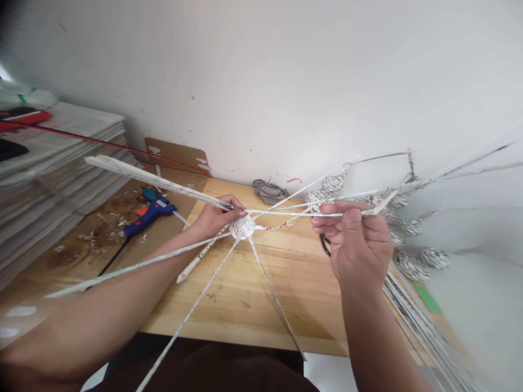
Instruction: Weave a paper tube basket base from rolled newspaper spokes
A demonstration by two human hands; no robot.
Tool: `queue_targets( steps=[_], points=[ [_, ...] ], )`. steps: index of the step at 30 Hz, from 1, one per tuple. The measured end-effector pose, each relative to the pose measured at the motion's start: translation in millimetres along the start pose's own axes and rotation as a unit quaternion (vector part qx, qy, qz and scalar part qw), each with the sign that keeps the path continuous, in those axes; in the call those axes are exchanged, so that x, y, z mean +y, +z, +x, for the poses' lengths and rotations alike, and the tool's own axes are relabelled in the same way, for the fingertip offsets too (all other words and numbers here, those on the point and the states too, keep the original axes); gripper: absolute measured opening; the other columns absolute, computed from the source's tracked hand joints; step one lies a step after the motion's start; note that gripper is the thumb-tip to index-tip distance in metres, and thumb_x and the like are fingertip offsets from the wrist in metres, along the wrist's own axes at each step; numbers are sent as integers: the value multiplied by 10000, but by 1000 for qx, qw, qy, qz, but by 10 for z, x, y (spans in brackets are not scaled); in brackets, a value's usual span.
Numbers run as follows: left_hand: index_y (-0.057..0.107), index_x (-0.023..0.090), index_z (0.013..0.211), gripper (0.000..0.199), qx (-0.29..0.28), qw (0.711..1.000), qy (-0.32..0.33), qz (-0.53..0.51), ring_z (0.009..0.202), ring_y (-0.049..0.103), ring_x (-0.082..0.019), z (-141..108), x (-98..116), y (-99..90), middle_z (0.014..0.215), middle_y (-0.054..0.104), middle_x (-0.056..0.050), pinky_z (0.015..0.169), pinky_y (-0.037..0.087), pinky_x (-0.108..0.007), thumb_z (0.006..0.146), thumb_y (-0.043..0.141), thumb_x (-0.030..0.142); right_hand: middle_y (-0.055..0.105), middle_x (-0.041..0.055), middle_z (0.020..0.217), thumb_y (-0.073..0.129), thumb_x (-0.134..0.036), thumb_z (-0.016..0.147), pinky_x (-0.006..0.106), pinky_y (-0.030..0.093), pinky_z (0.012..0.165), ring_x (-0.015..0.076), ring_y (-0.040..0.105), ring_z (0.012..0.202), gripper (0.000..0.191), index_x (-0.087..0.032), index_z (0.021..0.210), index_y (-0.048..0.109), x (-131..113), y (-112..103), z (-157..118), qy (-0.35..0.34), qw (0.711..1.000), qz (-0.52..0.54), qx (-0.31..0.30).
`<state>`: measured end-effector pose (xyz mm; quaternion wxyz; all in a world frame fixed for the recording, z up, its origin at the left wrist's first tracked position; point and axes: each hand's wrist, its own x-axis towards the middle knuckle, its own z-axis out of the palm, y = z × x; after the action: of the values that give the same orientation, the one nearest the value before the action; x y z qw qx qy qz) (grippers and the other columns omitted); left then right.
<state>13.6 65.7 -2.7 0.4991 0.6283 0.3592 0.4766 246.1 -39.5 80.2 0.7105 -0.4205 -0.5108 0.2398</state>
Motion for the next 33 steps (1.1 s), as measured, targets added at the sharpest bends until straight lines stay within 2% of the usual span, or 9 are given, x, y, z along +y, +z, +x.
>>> queue_targets(
  steps=[7,9,12,15,19,24,28,33],
  points=[
    [634,170,720,166,-1,1000,21,1,677,603,-161,-13,-59,28,728,680,-23,618,446,-264,720,725,309,729,35,879,639,-322,899,265,584,574,139,700,627,154,-182,937,691,-34,106,-20,-10,998,-49,-29],
    [635,169,723,158,6,1000,26,-3,687,606,-162,-19,-47,35,746,689,-26,620,448,-262,730,720,302,731,46,910,667,-339,876,265,590,585,139,701,658,175,-178,936,701,19,148,-12,5,995,-89,-49],
    [645,167,728,153,19,999,35,5,688,604,-160,-29,-19,43,751,692,-27,618,449,-261,746,712,303,727,44,850,682,-375,860,253,580,544,141,688,649,210,-174,917,707,144,230,-13,33,985,-140,-93],
    [658,164,732,148,31,998,47,19,686,598,-158,-34,-5,44,741,685,-26,620,449,-260,753,711,301,718,44,824,669,-359,871,234,559,502,141,685,643,200,-168,920,704,267,325,-38,49,981,-144,-124],
    [673,168,742,133,52,996,59,33,679,585,-153,-30,-10,40,727,673,-19,616,442,-257,759,709,295,721,60,866,636,-327,895,239,557,512,151,698,672,181,-162,927,704,335,412,-72,44,979,-152,-132],
    [676,177,735,111,63,995,61,40,676,584,-151,-37,10,46,714,666,-9,615,439,-252,759,707,281,717,49,828,615,-293,908,246,562,547,146,694,669,165,-170,958,712,324,412,-82,11,976,-173,-133],
    [683,173,744,116,60,996,56,45,684,589,-152,-45,19,48,725,670,-11,622,441,-249,762,706,286,718,61,895,606,-297,912,251,560,554,150,695,694,171,-171,947,716,357,398,-117,13,974,-173,-143],
    [691,172,755,130,61,996,54,45,692,600,-156,-49,18,45,738,685,-16,627,448,-248,758,718,299,718,61,889,600,-305,914,264,566,579,163,696,726,182,-175,966,717,377,379,-135,6,969,-186,-160]
  ],
)
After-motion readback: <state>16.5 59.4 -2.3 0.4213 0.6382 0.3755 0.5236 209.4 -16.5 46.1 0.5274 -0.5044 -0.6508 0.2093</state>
